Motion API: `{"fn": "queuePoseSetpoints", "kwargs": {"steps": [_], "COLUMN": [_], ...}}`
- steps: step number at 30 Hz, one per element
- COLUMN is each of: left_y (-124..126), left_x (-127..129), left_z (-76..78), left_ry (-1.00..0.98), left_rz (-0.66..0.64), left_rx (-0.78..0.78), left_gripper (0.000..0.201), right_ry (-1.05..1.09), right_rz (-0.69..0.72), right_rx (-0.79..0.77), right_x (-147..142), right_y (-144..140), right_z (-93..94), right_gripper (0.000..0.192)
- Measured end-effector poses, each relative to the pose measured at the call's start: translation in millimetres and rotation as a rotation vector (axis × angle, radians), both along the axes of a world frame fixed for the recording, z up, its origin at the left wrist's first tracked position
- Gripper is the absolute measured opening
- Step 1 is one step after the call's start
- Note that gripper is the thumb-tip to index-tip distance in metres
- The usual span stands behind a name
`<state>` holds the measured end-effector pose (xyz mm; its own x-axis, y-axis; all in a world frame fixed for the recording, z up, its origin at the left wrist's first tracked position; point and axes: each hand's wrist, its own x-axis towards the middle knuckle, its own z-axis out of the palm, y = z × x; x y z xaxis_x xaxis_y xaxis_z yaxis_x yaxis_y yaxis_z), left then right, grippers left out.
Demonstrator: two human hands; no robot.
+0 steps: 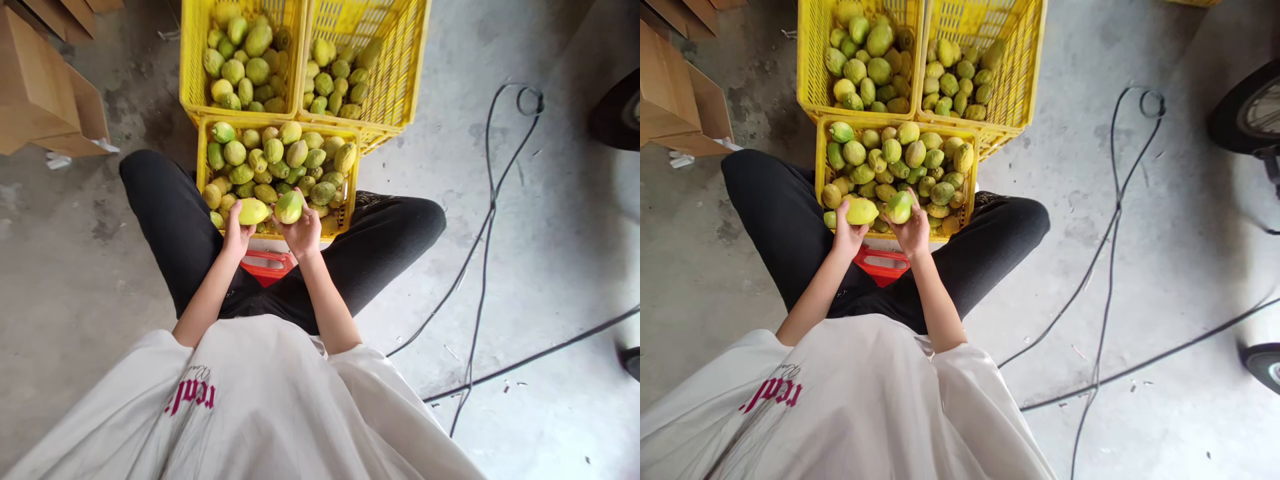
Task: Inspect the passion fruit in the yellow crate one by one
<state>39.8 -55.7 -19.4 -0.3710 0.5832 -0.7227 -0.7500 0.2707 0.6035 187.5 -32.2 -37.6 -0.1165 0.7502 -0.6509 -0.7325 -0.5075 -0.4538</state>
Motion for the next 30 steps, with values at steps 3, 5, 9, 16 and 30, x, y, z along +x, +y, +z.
{"fn": "queuePoseSetpoints", "kwargs": {"steps": [3, 5, 9, 16, 30], "left_y": [0, 0, 0, 2, -1], "left_x": [-2, -2, -2, -3, -10], "left_z": [8.9, 14.5, 18.3, 7.4, -20.3], "left_ry": [-0.038, -0.079, -0.2, -0.193, -0.095], "left_rz": [0.097, 0.127, 0.059, -0.052, -0.174], "left_rx": [-0.044, -0.063, -0.1, -0.191, -0.094], "left_gripper": [0.027, 0.023, 0.028, 0.038, 0.041], "right_ry": [-0.008, -0.008, -0.005, 0.005, -0.065], "right_rz": [0.006, 0.016, 0.053, 0.071, 0.242], "right_rx": [-0.007, 0.004, 0.047, 0.028, 0.02], "right_x": [2, 3, 4, 1, 4], "right_y": [-2, -3, -5, -5, -8], "right_z": [-6.5, -9.4, -10.5, -10.8, -14.2], "right_gripper": [0.034, 0.032, 0.039, 0.03, 0.037]}}
